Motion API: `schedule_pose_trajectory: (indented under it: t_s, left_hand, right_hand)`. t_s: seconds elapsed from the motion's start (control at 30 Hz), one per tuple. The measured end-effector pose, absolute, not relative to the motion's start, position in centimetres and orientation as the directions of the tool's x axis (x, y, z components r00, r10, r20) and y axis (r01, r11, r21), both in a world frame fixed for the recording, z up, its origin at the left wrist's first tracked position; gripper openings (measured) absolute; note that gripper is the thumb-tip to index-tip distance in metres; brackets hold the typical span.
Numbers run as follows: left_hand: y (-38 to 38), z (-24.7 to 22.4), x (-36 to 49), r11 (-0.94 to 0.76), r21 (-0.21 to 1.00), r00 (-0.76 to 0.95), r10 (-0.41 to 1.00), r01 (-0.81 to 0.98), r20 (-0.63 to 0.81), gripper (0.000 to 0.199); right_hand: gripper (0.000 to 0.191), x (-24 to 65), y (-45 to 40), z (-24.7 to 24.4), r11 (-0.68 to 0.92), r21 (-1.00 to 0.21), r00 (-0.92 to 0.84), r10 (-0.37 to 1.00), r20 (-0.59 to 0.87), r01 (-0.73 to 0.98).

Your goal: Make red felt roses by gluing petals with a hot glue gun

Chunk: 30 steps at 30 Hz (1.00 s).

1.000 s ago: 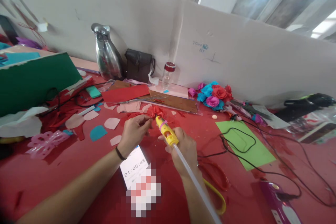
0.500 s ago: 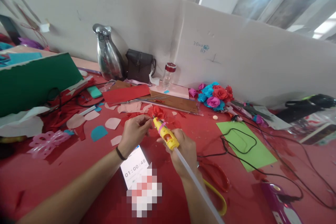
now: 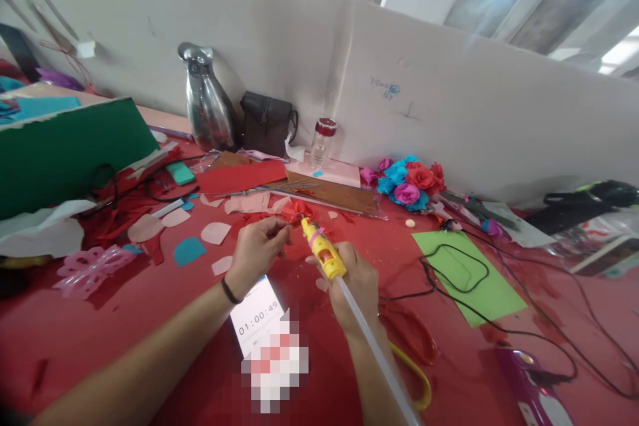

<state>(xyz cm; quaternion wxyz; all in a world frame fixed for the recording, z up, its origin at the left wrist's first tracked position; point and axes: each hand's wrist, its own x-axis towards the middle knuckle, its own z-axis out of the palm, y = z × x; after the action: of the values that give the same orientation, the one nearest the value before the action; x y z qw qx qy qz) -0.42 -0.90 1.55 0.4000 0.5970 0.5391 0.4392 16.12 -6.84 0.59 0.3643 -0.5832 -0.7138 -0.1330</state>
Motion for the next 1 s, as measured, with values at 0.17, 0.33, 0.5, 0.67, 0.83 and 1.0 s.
schedule_pose_trajectory:
  t_s: [0.17, 0.33, 0.5, 0.67, 0.83, 1.0]
  left_hand:
    - [-1.01, 1.62, -0.46, -0.092, 0.948, 0.025, 0.996, 0.306, 0.089, 0.02]
    - [-1.2, 1.45, -0.49, -0.193, 0.88, 0.045, 0.98, 0.434, 0.193, 0.021]
    - [-1.32, 1.37, -0.41, -0.23, 0.832, 0.073, 0.972, 0.505, 0.224, 0.022]
    - [-1.43, 1.46, -0.43, -0.23, 0.817, 0.066, 0.971, 0.529, 0.231, 0.024]
    - [-1.41, 1.32, -0.46, -0.243, 0.794, 0.074, 0.967, 0.557, 0.245, 0.024]
    - [-1.43, 1.14, -0.52, -0.269, 0.772, 0.099, 0.96, 0.575, 0.261, 0.022]
  right_hand:
    - [0.031, 15.87, -7.06, 0.87, 0.286, -0.245, -0.054, 0.745, 0.665, 0.926]
    - [0.027, 15.88, -6.94, 0.86, 0.331, -0.244, -0.11, 0.769, 0.63, 0.912]
    - [0.028, 16.04, -6.91, 0.89, 0.314, -0.251, -0.085, 0.761, 0.643, 0.916]
    - [0.029, 16.03, -7.0, 0.73, 0.311, -0.226, -0.079, 0.73, 0.679, 0.923]
    - [0.029, 16.08, -7.14, 0.73, 0.296, -0.235, -0.06, 0.73, 0.681, 0.926]
    - [0.025, 16.01, -7.1, 0.9, 0.336, -0.232, -0.125, 0.772, 0.623, 0.913]
